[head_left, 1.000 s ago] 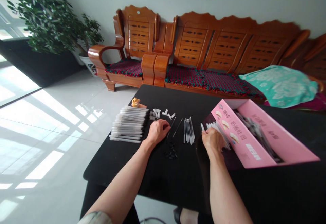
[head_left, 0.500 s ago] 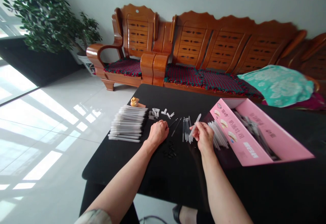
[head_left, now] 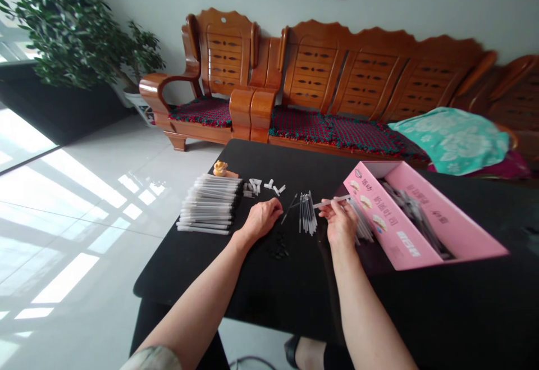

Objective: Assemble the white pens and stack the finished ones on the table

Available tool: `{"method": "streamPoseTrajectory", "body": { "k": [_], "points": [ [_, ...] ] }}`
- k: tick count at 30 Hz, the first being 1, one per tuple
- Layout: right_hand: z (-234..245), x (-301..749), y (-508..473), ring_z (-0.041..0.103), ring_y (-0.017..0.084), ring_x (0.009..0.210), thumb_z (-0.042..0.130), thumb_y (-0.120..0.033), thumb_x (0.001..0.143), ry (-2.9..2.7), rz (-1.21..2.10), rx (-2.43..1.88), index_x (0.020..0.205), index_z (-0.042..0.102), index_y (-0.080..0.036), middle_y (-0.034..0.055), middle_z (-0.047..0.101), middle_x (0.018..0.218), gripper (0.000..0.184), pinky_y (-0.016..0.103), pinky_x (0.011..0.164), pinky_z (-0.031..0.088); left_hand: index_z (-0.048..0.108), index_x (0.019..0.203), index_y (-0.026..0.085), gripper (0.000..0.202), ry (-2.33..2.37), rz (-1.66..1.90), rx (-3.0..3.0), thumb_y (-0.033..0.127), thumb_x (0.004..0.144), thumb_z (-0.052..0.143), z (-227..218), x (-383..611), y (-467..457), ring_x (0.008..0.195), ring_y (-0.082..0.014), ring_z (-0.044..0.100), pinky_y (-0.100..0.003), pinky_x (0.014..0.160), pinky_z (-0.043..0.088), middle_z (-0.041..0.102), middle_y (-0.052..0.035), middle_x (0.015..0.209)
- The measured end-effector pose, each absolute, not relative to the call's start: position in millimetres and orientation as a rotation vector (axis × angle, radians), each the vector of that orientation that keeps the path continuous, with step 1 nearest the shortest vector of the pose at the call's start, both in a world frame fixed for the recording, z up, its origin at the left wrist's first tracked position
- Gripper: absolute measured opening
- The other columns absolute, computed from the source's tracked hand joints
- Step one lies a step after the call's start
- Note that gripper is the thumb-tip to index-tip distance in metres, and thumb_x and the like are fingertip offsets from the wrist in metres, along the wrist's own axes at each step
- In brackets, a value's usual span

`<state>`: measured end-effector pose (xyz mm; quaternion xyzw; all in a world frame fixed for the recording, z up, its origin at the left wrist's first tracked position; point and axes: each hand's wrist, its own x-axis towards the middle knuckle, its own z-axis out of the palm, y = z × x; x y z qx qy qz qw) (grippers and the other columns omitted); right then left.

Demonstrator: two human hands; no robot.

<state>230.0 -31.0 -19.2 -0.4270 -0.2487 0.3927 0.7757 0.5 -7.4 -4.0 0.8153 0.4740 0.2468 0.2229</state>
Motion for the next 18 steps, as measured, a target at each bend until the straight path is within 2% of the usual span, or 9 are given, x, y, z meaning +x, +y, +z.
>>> {"method": "streamPoseTrajectory", "body": {
  "k": [7,18],
  "points": [
    [-20.8,230.9,-30.4,0.071,0.018,0.054,0.078,-0.028,0.069,-0.571,0.814,-0.901,0.09,0.055,-0.017,0.0047,0.075,0.071,0.032,0.026,0.05,0.058,0.062,0.091,0.022,0.009,1.301,0.665,2.298,0.026,0.09,0.054,-6.1,0.4,-6.5,0.073,-0.016,0.065,-0.023,0.066,0.039,0.069,-0.0002,0.079],
    [-20.4,223.4,-31.5,0.07,0.017,0.053,0.078,-0.029,0.07,-0.614,0.866,-0.925,0.09,0.054,-0.017,0.0051,0.075,0.072,0.033,0.026,0.05,0.058,0.064,0.089,0.022,0.011,1.286,0.646,2.294,0.027,0.089,0.055,0.8,1.8,-9.0,0.074,-0.0161,0.064,-0.023,0.067,0.039,0.069,-0.0005,0.079]
  ]
}}
